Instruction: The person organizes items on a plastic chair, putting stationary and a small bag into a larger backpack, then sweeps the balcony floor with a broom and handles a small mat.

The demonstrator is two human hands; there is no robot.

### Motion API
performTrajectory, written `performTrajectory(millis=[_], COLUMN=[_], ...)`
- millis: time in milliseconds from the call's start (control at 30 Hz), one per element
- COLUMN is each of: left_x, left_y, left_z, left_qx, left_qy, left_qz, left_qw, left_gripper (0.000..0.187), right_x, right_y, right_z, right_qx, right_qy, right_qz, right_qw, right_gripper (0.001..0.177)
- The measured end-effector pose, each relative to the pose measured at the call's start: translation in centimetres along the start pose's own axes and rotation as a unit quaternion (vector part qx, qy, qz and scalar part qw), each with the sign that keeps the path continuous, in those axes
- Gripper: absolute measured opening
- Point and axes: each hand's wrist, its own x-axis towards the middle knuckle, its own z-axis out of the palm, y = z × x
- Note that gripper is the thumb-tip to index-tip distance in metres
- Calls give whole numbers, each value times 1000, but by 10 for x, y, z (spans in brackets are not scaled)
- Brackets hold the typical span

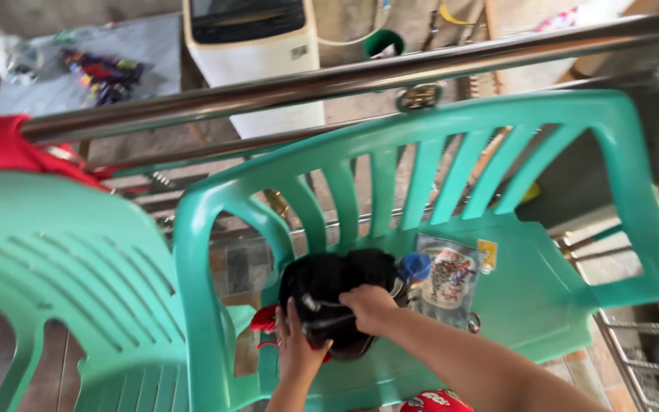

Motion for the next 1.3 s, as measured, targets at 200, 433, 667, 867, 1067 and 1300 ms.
performTrajectory(millis=[200,433,667,867,1067,1300], left_x=[-9,-47,-72,-50,18,40], left_y=[61,158,227,325,400,337], left_z=[-33,-14,85,162,211,263], left_qx=[-27,-55,-80,-92,-88,-86], left_qy=[63,37,21,27,-40,-64], left_qz=[176,372,414,426,405,251], left_qw=[982,926,906,900,909,962], left_gripper=[118,77,67,73,78,77], right_x=[-84,-209,-287,-313,-284,-220], right_y=[-9,9,103,231,314,424], right_z=[-98,-189,-184,-186,-237,-183], right_qx=[126,211,172,74,67,14], right_qy=[75,83,86,228,176,132], right_qz=[0,123,152,114,199,72], right_qw=[989,966,969,964,962,989], right_gripper=[41,36,30,55,49,35])
